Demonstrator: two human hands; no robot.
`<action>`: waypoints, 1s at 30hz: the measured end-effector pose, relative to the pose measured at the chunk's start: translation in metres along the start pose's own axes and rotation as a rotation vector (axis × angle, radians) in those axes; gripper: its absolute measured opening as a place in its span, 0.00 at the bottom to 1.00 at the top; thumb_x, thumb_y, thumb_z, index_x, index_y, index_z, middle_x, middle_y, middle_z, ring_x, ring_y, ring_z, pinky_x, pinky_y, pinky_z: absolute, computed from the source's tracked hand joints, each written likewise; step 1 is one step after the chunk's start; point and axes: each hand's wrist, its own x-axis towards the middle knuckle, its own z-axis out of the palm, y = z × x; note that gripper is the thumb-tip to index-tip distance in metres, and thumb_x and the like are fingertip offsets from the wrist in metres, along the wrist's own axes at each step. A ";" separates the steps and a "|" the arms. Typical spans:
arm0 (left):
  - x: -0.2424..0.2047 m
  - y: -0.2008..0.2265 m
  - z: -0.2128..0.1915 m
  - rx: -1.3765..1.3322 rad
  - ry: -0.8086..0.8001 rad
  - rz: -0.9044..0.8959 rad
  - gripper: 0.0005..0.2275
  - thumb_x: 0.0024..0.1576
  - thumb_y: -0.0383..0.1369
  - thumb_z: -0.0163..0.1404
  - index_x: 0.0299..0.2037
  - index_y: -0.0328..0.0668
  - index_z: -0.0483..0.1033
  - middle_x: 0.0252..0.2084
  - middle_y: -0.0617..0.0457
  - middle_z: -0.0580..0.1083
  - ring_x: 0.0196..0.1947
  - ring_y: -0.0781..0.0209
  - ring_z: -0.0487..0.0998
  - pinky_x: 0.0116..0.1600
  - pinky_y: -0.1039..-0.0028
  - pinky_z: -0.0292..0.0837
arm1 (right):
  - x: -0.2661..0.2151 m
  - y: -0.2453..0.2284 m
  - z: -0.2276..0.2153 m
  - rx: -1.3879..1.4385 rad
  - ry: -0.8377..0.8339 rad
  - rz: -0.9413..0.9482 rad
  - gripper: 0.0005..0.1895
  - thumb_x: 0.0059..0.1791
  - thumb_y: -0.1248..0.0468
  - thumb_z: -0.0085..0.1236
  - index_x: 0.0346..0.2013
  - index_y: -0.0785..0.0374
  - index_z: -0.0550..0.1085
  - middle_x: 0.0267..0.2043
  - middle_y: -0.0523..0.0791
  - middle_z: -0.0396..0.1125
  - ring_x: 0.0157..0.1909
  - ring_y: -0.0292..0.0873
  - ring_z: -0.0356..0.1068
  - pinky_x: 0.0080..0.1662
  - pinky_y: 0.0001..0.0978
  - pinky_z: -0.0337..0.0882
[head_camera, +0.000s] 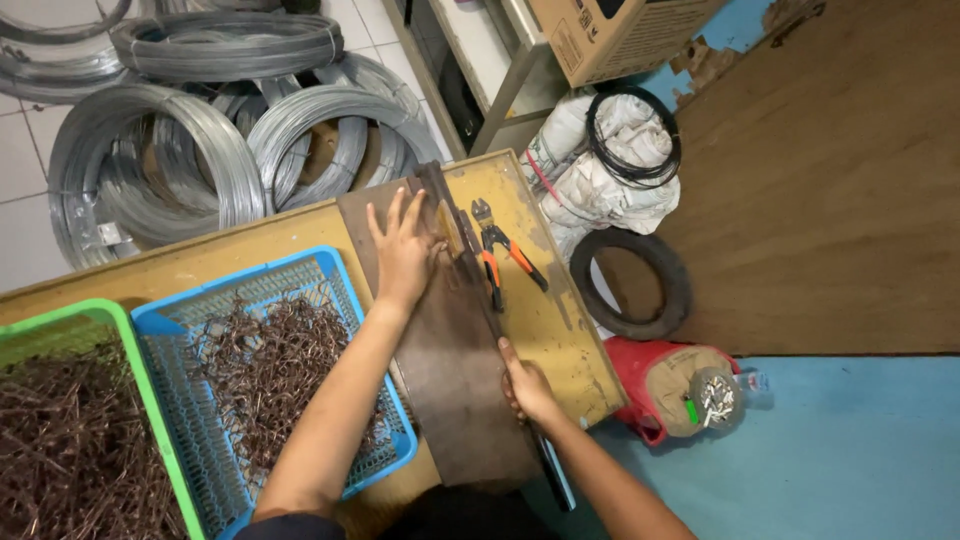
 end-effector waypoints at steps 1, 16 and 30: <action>-0.001 0.003 -0.002 -0.002 0.005 0.006 0.06 0.49 0.42 0.63 0.32 0.55 0.85 0.71 0.50 0.66 0.75 0.41 0.55 0.71 0.29 0.36 | -0.004 0.001 -0.001 0.003 0.006 -0.004 0.49 0.49 0.21 0.31 0.10 0.62 0.68 0.10 0.49 0.59 0.15 0.47 0.66 0.21 0.35 0.72; -0.014 0.002 0.015 -0.137 -0.123 -0.263 0.03 0.54 0.41 0.60 0.33 0.62 0.86 0.72 0.53 0.65 0.76 0.42 0.53 0.71 0.31 0.34 | -0.022 -0.026 -0.046 0.038 0.078 -0.186 0.20 0.46 0.50 0.65 0.36 0.65 0.85 0.38 0.53 0.77 0.45 0.49 0.74 0.48 0.45 0.72; -0.038 -0.003 0.035 -0.352 -0.178 -0.486 0.06 0.51 0.43 0.63 0.38 0.69 0.85 0.75 0.58 0.58 0.77 0.38 0.45 0.71 0.31 0.37 | -0.088 -0.119 -0.094 0.323 -0.012 -0.406 0.15 0.47 0.60 0.67 0.25 0.73 0.81 0.45 0.55 0.74 0.48 0.48 0.70 0.54 0.43 0.67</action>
